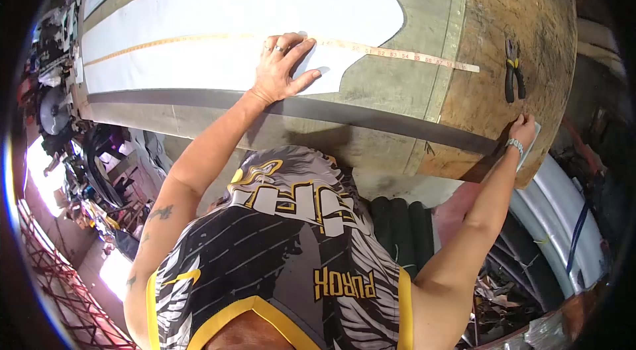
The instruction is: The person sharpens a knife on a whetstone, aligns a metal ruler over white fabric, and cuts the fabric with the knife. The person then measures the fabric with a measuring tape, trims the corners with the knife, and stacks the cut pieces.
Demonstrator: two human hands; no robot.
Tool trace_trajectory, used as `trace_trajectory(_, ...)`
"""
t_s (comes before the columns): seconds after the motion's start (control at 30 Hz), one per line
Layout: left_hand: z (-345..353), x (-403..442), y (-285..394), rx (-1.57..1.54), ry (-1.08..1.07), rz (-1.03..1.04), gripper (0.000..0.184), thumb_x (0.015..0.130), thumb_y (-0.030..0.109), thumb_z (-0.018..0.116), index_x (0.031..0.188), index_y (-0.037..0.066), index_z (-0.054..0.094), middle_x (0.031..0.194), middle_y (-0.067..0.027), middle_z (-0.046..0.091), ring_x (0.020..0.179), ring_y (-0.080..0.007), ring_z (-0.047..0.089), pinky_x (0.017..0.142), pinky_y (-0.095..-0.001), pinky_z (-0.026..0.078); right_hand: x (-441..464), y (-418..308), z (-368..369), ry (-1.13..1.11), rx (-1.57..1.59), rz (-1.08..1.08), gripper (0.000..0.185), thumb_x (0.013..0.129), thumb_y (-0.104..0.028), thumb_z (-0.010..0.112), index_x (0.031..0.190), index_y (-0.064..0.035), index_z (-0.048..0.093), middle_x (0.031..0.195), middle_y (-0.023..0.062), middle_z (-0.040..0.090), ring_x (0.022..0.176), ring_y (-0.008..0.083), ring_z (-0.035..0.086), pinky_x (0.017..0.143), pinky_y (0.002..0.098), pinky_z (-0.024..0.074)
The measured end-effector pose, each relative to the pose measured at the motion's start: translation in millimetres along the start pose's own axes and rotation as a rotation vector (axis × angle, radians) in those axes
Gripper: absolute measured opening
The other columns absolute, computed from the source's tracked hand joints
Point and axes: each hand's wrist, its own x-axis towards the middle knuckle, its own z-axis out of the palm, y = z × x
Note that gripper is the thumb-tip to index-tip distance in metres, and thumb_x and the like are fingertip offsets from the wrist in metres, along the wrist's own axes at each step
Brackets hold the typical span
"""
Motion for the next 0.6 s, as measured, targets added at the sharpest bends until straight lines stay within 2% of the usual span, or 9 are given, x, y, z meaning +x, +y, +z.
trace_trajectory(0.03, 0.9, 0.2, -1.4, -0.011, 0.010, 0.004, 0.056, 0.081, 0.049, 0.072, 0.123, 0.013, 0.064, 0.119, -0.0077, 0.055, 0.107, -0.0292, 0.049, 0.093, -0.0436, 0.043, -1.0, -6.3, -4.8, -0.004, -0.009, -0.009, 0.021, 0.095, -0.020, 0.062, 0.104, -0.0011, 0.067, 0.098, 0.0180, 0.071, 0.084, 0.0327, 0.068, 0.078, 0.0414, 0.0521)
trace_trajectory(0.13, 0.9, -2.4, -3.1, -0.004, 0.035, 0.009, 0.056, 0.081, 0.050, 0.071, 0.123, 0.014, 0.064, 0.119, -0.0060, 0.055, 0.108, -0.0277, 0.049, 0.092, -0.0427, 0.043, 0.9, -63.3, -38.5, 0.152, 0.370, -0.051, 0.019, 0.095, -0.017, 0.064, 0.104, -0.0005, 0.067, 0.091, 0.0129, 0.072, 0.074, 0.0230, 0.068, 0.071, 0.0359, 0.0540)
trace_trajectory(0.2, -2.9, -1.3, 0.1, -0.010, 0.053, 0.020, 0.055, 0.081, 0.045, 0.072, 0.124, 0.012, 0.064, 0.118, -0.0073, 0.057, 0.105, -0.0286, 0.051, 0.093, -0.0423, 0.044, -16.2, -142.3, -76.3, 0.099, 0.849, -0.145, 0.018, 0.095, -0.015, 0.065, 0.104, 0.0007, 0.067, 0.088, 0.0076, 0.070, 0.072, 0.0133, 0.066, 0.068, 0.0296, 0.0540)
trace_trajectory(0.23, -3.1, -2.3, -0.1, -0.008, 0.050, 0.015, 0.054, 0.082, 0.044, 0.072, 0.124, 0.012, 0.064, 0.118, -0.0069, 0.057, 0.105, -0.0282, 0.051, 0.093, -0.0422, 0.044, -29.3, -183.1, -91.6, -0.005, 0.958, -0.248, 0.017, 0.095, -0.012, 0.066, 0.105, 0.0015, 0.066, 0.088, 0.0036, 0.067, 0.074, 0.0105, 0.064, 0.068, 0.0268, 0.0531)
trace_trajectory(0.3, -2.0, -3.7, -2.0, -0.010, 0.038, 0.012, 0.052, 0.082, 0.042, 0.071, 0.124, 0.012, 0.064, 0.118, -0.0063, 0.057, 0.105, -0.0275, 0.051, 0.094, -0.0420, 0.043, -75.3, -277.7, -126.9, -0.160, 1.006, -0.489, 0.021, 0.094, -0.013, 0.069, 0.109, 0.0004, 0.065, 0.091, 0.0036, 0.067, 0.075, 0.0100, 0.062, 0.068, 0.0244, 0.0513)
trace_trajectory(0.37, -3.1, -3.8, -4.4, -0.059, 0.047, 0.022, 0.042, 0.083, 0.024, 0.063, 0.123, 0.011, 0.065, 0.118, -0.0066, 0.058, 0.106, -0.0273, 0.051, 0.095, -0.0413, 0.042, -109.4, -339.4, -127.0, -0.529, 1.109, -0.394, 0.019, 0.092, -0.012, 0.070, 0.107, 0.0005, 0.067, 0.097, 0.0072, 0.071, 0.085, 0.0121, 0.066, 0.074, 0.0264, 0.0542)
trace_trajectory(0.43, -0.9, -5.3, -15.2, -0.107, 0.029, 0.041, 0.042, 0.081, 0.013, 0.058, 0.123, 0.010, 0.065, 0.118, -0.0078, 0.058, 0.107, -0.0280, 0.051, 0.096, -0.0408, 0.042, -124.9, -374.1, -98.9, -0.640, 1.175, -0.601, 0.020, 0.093, -0.009, 0.068, 0.109, 0.0028, 0.066, 0.097, 0.0094, 0.071, 0.087, 0.0138, 0.068, 0.076, 0.0280, 0.0582)
trace_trajectory(0.53, -18.8, 0.7, -20.1, -0.285, -0.056, 0.011, 0.045, 0.076, 0.001, 0.048, 0.116, 0.006, 0.067, 0.119, -0.0101, 0.059, 0.110, -0.0312, 0.050, 0.100, -0.0429, 0.041, -138.5, -407.5, -97.8, -0.800, 1.201, -0.553, 0.018, 0.094, -0.005, 0.063, 0.108, 0.0056, 0.065, 0.094, 0.0087, 0.070, 0.084, 0.0125, 0.068, 0.073, 0.0277, 0.0606)
trace_trajectory(0.6, -20.5, 2.3, -31.7, -0.356, -0.102, 0.023, 0.050, 0.075, -0.002, 0.044, 0.119, 0.005, 0.065, 0.122, -0.0126, 0.058, 0.113, -0.0336, 0.049, 0.103, -0.0440, 0.039, -139.9, -416.6, -88.0, -0.858, 1.210, -0.541, 0.018, 0.095, -0.005, 0.062, 0.108, 0.0059, 0.065, 0.093, 0.0082, 0.070, 0.082, 0.0116, 0.067, 0.072, 0.0270, 0.0601)
